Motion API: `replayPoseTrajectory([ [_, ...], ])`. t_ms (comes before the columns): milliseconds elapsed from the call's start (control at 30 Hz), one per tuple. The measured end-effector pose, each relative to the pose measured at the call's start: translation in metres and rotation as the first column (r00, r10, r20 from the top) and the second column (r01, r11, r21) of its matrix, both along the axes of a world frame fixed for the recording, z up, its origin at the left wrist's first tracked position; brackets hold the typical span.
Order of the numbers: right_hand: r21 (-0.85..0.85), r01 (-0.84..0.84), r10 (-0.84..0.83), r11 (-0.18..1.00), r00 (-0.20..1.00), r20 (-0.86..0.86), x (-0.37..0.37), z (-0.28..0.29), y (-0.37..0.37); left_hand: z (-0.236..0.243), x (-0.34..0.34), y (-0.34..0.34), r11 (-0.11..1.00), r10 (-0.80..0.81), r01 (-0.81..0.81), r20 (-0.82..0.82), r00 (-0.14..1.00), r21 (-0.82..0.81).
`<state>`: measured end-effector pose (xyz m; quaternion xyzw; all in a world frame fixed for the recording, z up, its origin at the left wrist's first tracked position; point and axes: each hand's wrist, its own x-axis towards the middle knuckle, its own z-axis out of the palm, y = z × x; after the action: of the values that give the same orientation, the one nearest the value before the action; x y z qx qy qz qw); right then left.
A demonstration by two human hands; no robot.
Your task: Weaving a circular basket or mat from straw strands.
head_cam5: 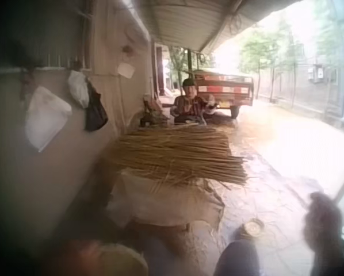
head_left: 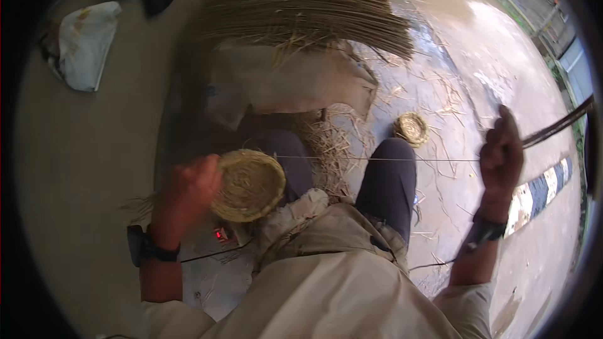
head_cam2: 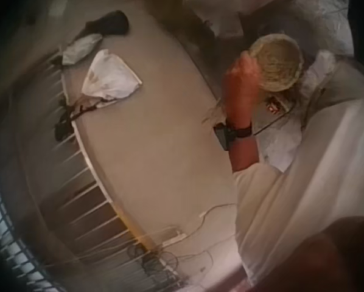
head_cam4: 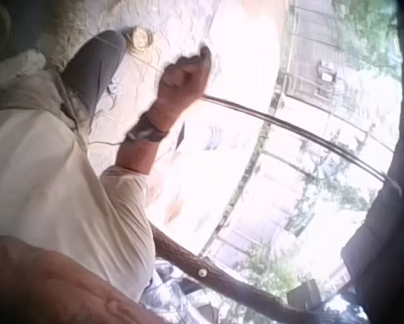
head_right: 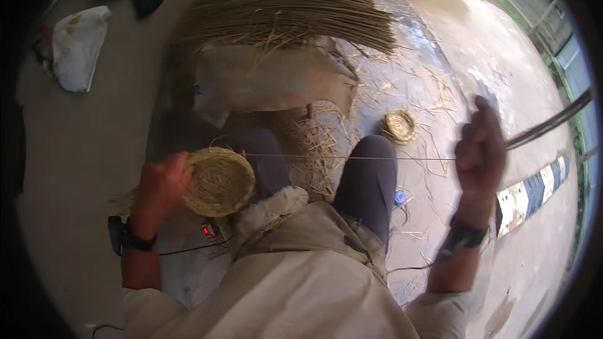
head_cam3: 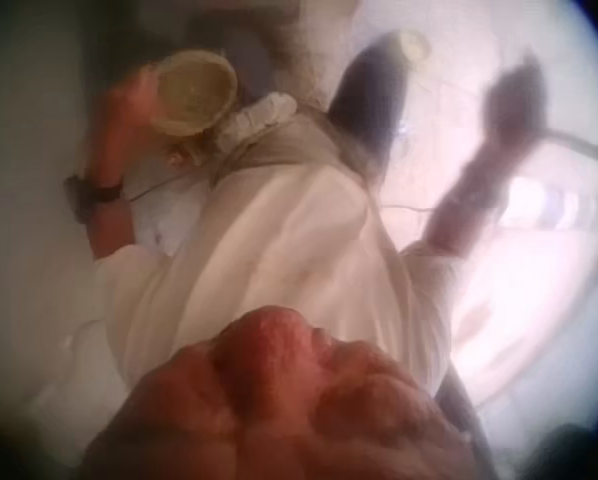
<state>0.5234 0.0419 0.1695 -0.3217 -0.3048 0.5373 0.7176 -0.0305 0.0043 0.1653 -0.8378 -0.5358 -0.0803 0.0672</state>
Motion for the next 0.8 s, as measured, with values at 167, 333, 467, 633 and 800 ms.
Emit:
replayPoseTrajectory([
  [167, 0.030, 0.314, -0.292, 0.949, 0.841, 0.455, 0.209, -0.066, -0.025, 0.016, -0.065, -0.001, 0.985, 0.168, -0.170, -0.076, 0.983, -0.015],
  [333, -0.156, 0.565, -0.505, 0.810, 0.808, 0.305, 0.342, -0.115, -0.051, -0.001, -0.119, -0.018, 0.933, 0.356, -0.355, -0.007, 0.935, -0.062],
  [467, -0.185, 0.733, -0.655, 0.655, 0.673, 0.345, 0.290, -0.104, -0.034, -0.001, -0.104, -0.018, 0.946, 0.302, -0.311, -0.098, 0.948, -0.092],
  [633, 0.008, 0.461, -0.279, 0.888, 0.525, 0.804, 0.125, -0.064, -0.022, -0.004, -0.026, -0.006, 0.990, 0.039, -0.034, 0.031, 0.999, -0.136],
  [800, 0.274, -0.558, 0.028, 0.783, 0.472, 0.881, -0.136, -0.034, -0.021, -0.012, 0.071, -0.004, 0.950, -0.224, 0.270, 0.257, 0.940, -0.159],
])
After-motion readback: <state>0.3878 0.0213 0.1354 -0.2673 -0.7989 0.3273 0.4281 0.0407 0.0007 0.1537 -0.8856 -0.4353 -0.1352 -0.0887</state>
